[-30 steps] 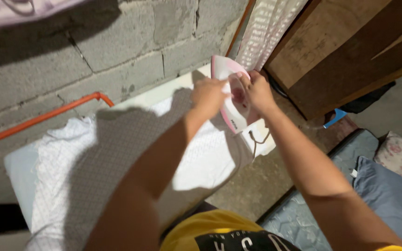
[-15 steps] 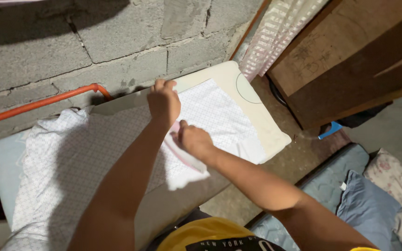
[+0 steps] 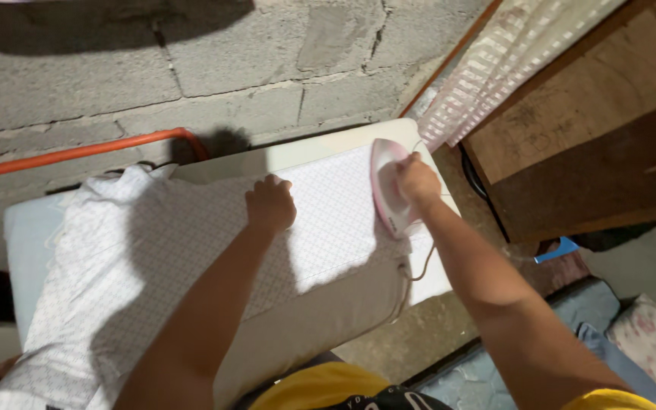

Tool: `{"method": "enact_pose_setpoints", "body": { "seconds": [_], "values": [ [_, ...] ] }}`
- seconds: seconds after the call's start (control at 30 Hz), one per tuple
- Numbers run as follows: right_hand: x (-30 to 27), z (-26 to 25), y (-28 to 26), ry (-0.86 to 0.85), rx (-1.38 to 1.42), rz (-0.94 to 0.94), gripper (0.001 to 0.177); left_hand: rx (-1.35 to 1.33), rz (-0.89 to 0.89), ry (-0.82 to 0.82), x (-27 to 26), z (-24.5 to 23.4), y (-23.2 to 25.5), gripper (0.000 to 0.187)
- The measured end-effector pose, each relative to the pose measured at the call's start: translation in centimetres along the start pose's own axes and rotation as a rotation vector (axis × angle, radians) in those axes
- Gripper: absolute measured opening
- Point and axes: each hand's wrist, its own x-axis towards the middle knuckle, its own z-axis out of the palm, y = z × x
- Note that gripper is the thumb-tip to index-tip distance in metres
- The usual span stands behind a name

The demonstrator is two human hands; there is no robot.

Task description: The person irons a white shirt using a pink iron on an ironing board.

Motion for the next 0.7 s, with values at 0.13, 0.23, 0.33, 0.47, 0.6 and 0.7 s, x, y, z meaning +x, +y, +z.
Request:
{"method": "enact_pose_setpoints", "body": {
  "seconds": [0.13, 0.23, 0.33, 0.47, 0.6, 0.7],
  "values": [
    [3.0, 0.1, 2.6, 0.007, 0.030, -0.117, 0.055, 0.155, -0.094, -0.094, 0.2, 0.9, -3.5, 0.043],
    [1.6, -2.5, 1.4, -0.210, 0.726, 0.101, 0.052, 0.215, -0.133, 0.017, -0.7, 1.4, -8.2, 0.038],
    [-1.7, -6.1, -2.4, -0.046, 0.060, -0.267, 0.059, 0.175, -0.252, 0.095, -0.7, -0.8, -13.4, 0.041],
    [-7.8, -6.8, -8.7, -0.122, -0.005, -0.472, 0.063, 0.099, -0.468, 0.123, -0.3, -3.9, -18.3, 0.042],
    [-13.6, -4.6, -13.6, -0.340, -0.063, -0.708, 0.058, 0.076, -0.596, 0.496, -1.1, -3.7, -23.2, 0.044],
    [-16.4, -2.4, -16.3, -0.329, -0.149, -0.823, 0.055, 0.249, -0.720, 0.617, -3.5, -4.4, -25.6, 0.069]
  ]
}}
